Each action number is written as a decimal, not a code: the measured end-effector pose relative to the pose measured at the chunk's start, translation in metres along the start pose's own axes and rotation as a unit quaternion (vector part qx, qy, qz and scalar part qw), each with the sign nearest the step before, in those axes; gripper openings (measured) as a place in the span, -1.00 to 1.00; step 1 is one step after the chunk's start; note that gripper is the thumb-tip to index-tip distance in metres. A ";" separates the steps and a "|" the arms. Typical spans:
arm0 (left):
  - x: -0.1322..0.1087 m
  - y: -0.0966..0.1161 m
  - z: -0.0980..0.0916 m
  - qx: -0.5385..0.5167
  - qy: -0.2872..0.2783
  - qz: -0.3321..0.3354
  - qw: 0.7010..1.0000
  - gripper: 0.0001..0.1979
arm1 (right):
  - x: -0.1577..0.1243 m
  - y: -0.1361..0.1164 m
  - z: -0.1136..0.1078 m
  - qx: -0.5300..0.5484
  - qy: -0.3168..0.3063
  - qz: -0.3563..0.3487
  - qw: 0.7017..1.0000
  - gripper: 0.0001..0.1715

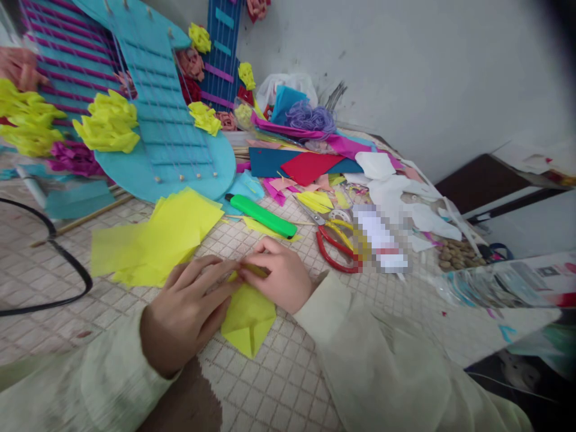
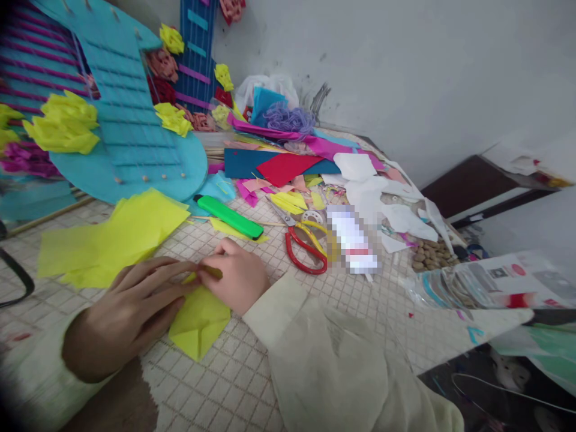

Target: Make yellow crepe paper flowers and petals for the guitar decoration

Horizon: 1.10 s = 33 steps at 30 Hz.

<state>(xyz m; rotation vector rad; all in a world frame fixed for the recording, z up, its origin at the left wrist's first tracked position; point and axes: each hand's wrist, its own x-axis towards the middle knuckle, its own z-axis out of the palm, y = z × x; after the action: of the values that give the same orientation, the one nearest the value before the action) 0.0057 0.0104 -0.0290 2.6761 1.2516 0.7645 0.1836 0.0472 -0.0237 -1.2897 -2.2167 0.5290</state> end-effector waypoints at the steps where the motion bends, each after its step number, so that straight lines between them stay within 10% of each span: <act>1: 0.000 0.000 0.000 0.001 0.001 0.001 1.000 -0.68 | 0.000 0.000 0.000 0.002 -0.001 -0.001 1.000 -0.87; 33: 0.001 0.010 -0.002 0.131 0.043 0.039 0.990 -0.75 | -0.002 -0.001 -0.003 0.045 -0.005 -0.001 0.999 -0.81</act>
<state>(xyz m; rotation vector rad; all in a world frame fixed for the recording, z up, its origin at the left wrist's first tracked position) 0.0119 0.0040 -0.0239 2.9455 1.3613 0.7818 0.1854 0.0452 -0.0207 -1.2422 -2.1763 0.6279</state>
